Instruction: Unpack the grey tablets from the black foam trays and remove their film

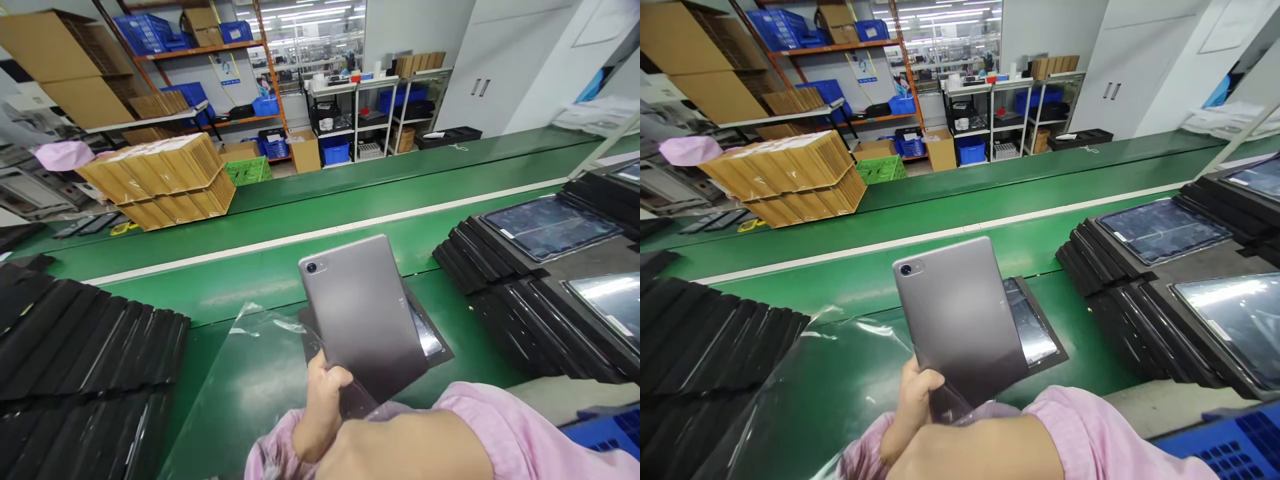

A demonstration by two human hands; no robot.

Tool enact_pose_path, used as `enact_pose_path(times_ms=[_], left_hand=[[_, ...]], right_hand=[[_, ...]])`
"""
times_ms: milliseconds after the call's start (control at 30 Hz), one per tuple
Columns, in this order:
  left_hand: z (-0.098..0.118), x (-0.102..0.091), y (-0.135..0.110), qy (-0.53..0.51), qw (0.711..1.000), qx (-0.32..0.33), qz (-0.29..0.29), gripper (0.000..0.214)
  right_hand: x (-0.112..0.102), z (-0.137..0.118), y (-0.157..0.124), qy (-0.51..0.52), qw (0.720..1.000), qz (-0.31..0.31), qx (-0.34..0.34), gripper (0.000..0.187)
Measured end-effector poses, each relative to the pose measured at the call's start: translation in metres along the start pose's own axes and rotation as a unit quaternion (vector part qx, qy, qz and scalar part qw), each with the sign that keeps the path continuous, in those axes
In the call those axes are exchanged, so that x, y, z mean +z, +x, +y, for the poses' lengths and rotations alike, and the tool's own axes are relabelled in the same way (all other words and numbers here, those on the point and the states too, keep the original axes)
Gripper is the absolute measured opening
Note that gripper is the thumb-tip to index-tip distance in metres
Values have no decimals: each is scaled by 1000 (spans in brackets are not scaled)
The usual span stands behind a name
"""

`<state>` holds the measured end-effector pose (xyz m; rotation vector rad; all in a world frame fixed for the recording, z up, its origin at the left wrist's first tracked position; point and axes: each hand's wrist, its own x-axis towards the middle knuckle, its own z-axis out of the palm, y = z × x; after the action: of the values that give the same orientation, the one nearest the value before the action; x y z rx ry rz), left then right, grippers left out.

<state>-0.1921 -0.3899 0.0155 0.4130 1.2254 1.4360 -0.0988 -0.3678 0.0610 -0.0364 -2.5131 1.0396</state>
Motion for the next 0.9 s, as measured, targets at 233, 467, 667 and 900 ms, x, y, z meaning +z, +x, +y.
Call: enact_pose_path(times_ms=[233,467,667,900], left_hand=[[-3,-6,1,6,999,-18,38,18],[-26,10,3,192,976,101,29,35],[-50,9,15,396,907,79,-119,59],[-87,-32,26,466,883,54,-19,53]], right_hand=[[-43,12,-38,84,933,285,204,24],[-21,55,-52,88,856,326,391,72],[11,120,-51,145,824,324,441,46],[55,184,-53,120,846,231,465,45]])
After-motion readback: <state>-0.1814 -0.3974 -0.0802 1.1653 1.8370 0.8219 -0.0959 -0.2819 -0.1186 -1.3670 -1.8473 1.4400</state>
